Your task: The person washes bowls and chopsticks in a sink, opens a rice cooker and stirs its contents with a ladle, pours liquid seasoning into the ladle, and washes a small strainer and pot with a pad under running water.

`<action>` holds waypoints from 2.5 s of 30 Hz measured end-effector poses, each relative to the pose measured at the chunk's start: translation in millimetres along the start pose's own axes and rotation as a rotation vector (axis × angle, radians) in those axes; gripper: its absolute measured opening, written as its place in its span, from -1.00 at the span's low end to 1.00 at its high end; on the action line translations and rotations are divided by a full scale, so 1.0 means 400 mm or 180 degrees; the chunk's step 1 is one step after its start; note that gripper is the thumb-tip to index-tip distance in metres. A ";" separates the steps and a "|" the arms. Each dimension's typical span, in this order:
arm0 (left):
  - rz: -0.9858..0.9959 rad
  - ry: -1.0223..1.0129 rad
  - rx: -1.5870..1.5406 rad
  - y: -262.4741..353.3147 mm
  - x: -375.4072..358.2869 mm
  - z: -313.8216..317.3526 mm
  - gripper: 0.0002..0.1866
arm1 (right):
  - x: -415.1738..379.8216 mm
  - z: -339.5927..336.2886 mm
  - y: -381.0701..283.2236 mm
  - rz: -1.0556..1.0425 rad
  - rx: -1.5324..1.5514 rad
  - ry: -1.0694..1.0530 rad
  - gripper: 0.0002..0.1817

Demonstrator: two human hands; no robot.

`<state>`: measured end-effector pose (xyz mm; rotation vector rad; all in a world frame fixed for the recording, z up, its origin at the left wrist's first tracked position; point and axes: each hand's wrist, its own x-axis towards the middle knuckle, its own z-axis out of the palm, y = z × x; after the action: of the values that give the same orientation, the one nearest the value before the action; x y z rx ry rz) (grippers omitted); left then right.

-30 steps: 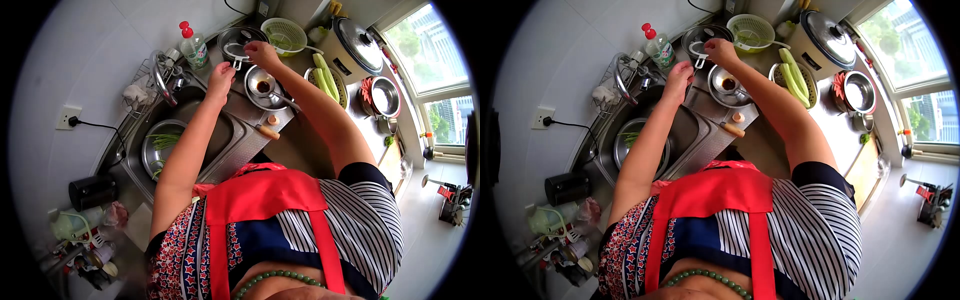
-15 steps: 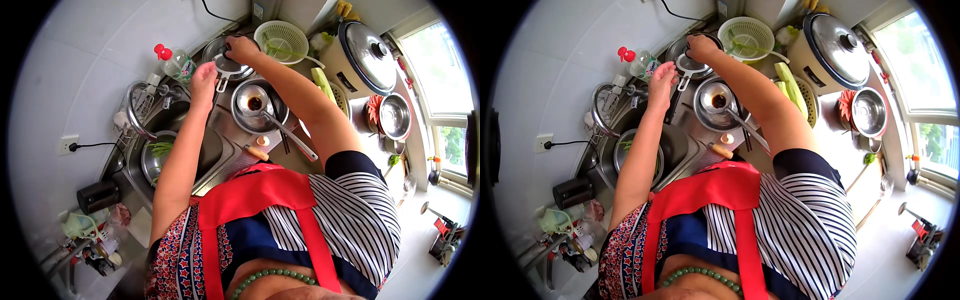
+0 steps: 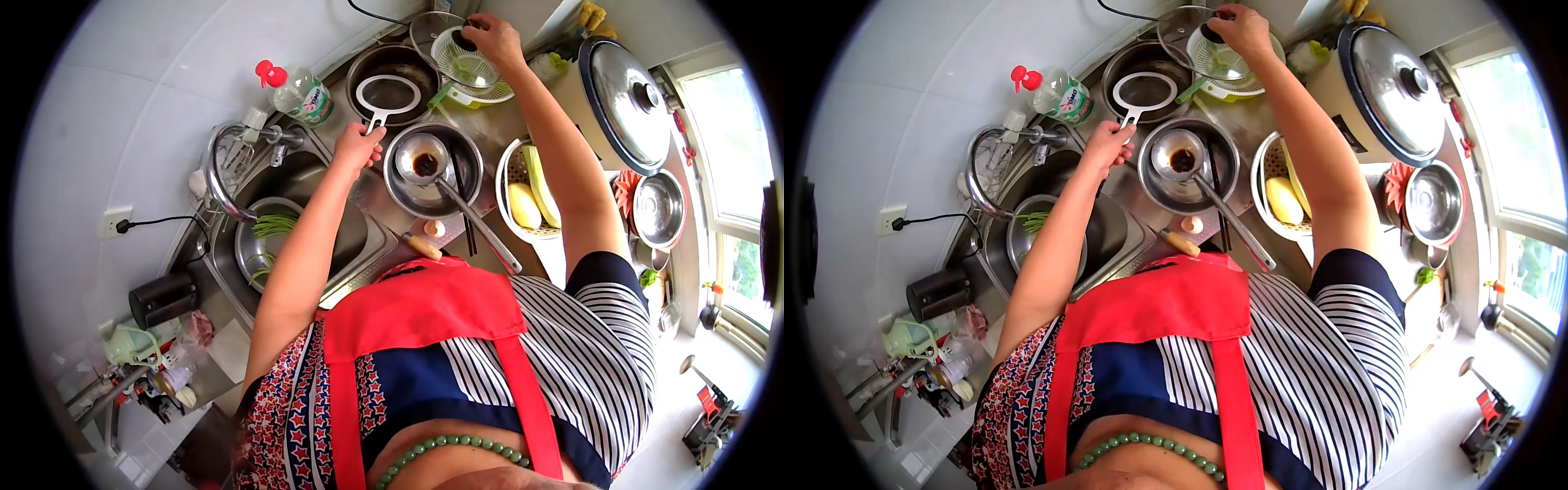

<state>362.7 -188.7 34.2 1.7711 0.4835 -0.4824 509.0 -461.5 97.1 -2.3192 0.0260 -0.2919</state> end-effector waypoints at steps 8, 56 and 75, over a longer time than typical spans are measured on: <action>0.0195 0.0015 -0.0583 0.017 -0.024 -0.024 -0.90 | 0.019 0.058 0.191 0.0256 -0.0560 -0.0062 -0.54; 0.0126 0.0528 -0.2217 -0.547 -0.537 -0.380 -0.96 | -0.605 0.600 -0.452 -0.1118 0.0266 -0.1278 -0.61; -0.0146 0.0223 -0.2296 -0.490 -0.461 -0.334 -0.90 | -0.705 0.733 -0.440 -0.0797 -0.0269 -0.2940 -0.42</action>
<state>110.6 -26.4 11.6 1.0852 0.6508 -0.2297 286.1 -99.8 -29.4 -2.3297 -0.7167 0.6819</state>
